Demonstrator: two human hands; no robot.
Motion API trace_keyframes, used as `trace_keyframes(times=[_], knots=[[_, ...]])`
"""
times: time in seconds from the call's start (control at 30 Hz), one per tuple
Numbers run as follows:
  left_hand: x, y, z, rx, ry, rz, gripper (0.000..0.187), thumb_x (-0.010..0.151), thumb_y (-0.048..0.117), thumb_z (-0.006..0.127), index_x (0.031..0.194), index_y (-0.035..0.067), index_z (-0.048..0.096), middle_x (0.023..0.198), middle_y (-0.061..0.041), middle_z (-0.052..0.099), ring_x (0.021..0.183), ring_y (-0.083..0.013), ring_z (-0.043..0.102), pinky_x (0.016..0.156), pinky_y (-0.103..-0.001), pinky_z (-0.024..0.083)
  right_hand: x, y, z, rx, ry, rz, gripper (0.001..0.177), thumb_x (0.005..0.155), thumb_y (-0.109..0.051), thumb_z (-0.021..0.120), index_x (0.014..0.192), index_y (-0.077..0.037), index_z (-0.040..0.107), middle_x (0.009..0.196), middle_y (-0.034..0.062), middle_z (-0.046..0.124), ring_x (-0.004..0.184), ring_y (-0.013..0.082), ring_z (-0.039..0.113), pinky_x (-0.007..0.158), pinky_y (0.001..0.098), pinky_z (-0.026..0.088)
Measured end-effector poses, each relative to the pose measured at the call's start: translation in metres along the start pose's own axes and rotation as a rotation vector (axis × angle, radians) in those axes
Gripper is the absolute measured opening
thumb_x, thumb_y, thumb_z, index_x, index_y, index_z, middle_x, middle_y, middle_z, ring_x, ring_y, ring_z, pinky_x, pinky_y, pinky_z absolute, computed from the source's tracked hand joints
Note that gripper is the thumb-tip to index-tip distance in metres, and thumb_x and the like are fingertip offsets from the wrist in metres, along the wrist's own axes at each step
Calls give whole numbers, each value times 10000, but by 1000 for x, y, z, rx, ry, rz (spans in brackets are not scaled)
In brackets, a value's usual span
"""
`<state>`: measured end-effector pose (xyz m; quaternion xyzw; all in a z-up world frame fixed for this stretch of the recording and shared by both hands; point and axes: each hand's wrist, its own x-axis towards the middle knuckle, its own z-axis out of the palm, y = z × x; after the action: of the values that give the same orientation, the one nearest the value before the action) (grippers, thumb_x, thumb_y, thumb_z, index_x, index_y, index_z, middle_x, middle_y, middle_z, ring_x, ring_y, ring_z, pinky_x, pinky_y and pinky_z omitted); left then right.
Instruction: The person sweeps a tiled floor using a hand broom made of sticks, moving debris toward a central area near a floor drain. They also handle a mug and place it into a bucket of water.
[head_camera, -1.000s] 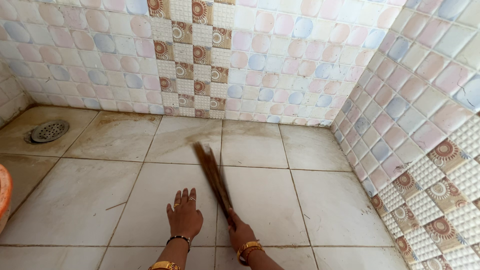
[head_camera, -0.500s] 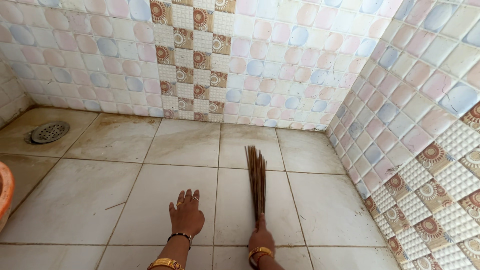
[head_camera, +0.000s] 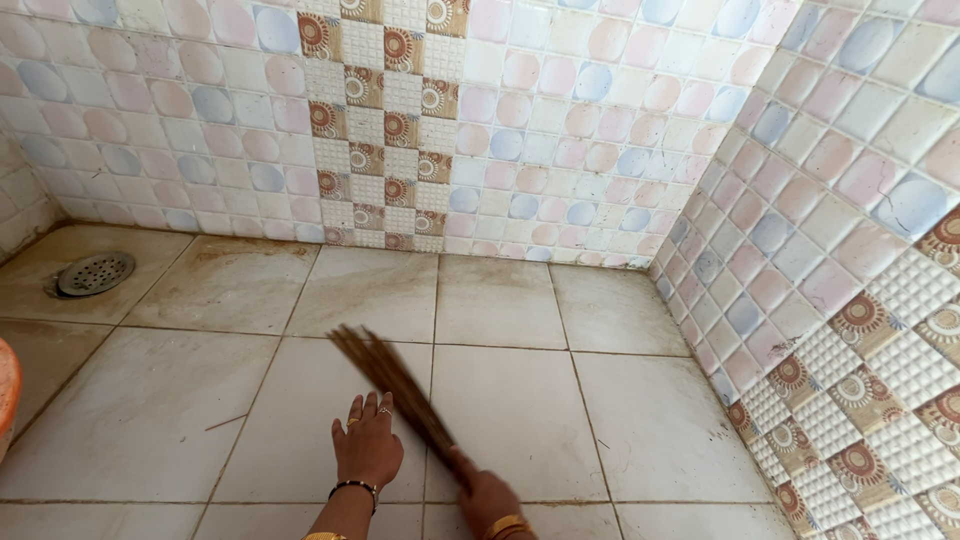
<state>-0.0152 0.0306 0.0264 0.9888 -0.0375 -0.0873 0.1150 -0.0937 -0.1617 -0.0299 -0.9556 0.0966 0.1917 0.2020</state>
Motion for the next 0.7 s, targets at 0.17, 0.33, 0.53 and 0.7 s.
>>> trace_keyframes(times=[0.17, 0.33, 0.53, 0.7], knots=[[4, 1, 4, -8, 16, 15, 676, 949, 193, 545, 1579, 233, 302, 1662, -3, 265, 1558, -212, 185, 1243, -552, 207, 8, 31, -26, 185, 109, 328, 669, 1065, -264, 422, 1625, -467, 117, 1029, 87, 706, 872, 199, 709, 793, 363, 616], [5, -4, 8, -3, -3, 5, 686, 943, 172, 525, 1584, 236, 289, 1664, -3, 253, 1559, -216, 173, 1246, -551, 193, 23, 55, -30, 422, 234, 584, 632, 1075, -274, 428, 1633, -407, 163, 945, 65, 746, 743, 171, 714, 688, 355, 609], [2, 0, 2, 10, -17, 9, 671, 953, 177, 507, 1585, 242, 292, 1672, 3, 252, 1565, -208, 177, 1257, -541, 193, 35, 45, 14, 495, 173, 359, 689, 1034, -247, 484, 1608, -490, 189, 1073, 98, 735, 900, 246, 713, 829, 397, 619], [0, 14, 9, 10, 1, 76, 641, 958, 154, 483, 1570, 225, 307, 1659, -23, 256, 1553, -221, 178, 1247, -545, 184, 32, 22, 35, 377, 133, 95, 737, 985, -238, 575, 1556, -471, 172, 1301, 45, 691, 1156, 287, 671, 1042, 442, 524]])
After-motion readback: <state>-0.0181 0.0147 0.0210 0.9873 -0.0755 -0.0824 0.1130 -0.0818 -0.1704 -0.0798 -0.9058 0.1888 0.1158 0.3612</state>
